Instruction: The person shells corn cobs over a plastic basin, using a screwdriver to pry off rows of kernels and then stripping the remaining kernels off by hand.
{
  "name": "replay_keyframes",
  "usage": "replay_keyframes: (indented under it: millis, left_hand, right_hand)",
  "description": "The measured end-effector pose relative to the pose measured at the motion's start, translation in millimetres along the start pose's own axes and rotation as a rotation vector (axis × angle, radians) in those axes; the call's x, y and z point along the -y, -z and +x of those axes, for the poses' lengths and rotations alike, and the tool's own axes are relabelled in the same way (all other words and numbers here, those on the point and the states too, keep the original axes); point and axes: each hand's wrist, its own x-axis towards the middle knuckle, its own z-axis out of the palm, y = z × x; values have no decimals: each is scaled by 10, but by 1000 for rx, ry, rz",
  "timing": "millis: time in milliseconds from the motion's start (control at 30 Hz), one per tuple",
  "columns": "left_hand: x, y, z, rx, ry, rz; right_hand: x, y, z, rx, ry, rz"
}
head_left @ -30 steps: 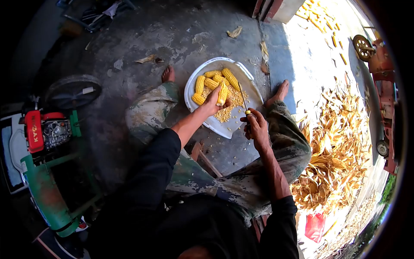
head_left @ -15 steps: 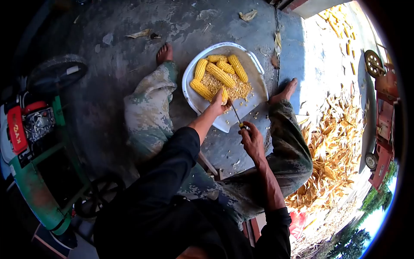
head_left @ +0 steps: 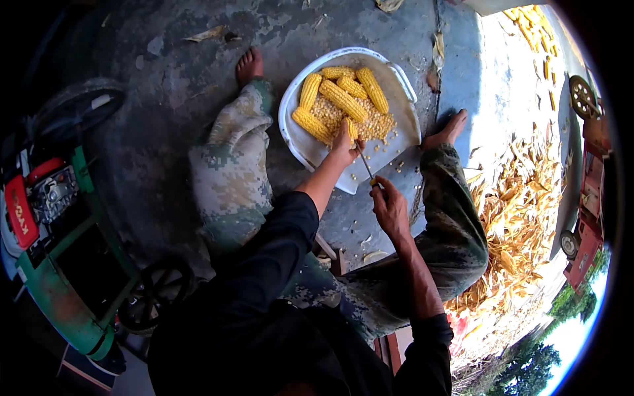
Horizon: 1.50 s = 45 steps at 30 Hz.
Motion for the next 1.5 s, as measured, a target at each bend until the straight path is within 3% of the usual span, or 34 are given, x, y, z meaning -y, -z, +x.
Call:
replay_keyframes:
  millis: [67, 367, 867, 1033, 1100, 1167, 1333, 1467, 1500]
  left_hand:
    - [-27, 53, 66, 106, 67, -27]
    - [-28, -22, -70, 139, -27, 16]
    - [-70, 13, -107, 16, -45, 230]
    - [-39, -91, -72, -21, -56, 196]
    - [-45, -54, -59, 21, -38, 145]
    - [-73, -82, -39, -8, -67, 190]
    - [-126, -114, -162, -50, -76, 233]
    - [-126, -181, -122, -71, -137, 221]
    - [-145, -207, -127, -85, -120, 228]
  right_hand:
    - [26, -18, 3, 7, -4, -1]
    - [77, -48, 83, 11, 16, -53]
    - [327, -167, 212, 21, -21, -150]
    - [191, -452, 334, -182, 169, -197]
    - [209, -355, 418, -148, 125, -189]
    - [269, -224, 521, 9, -222, -116]
    - [35, -552, 416, -214, 178, -242]
    - [61, -517, 500, -189, 122, -205]
    - [105, -509, 501, -133, -45, -79]
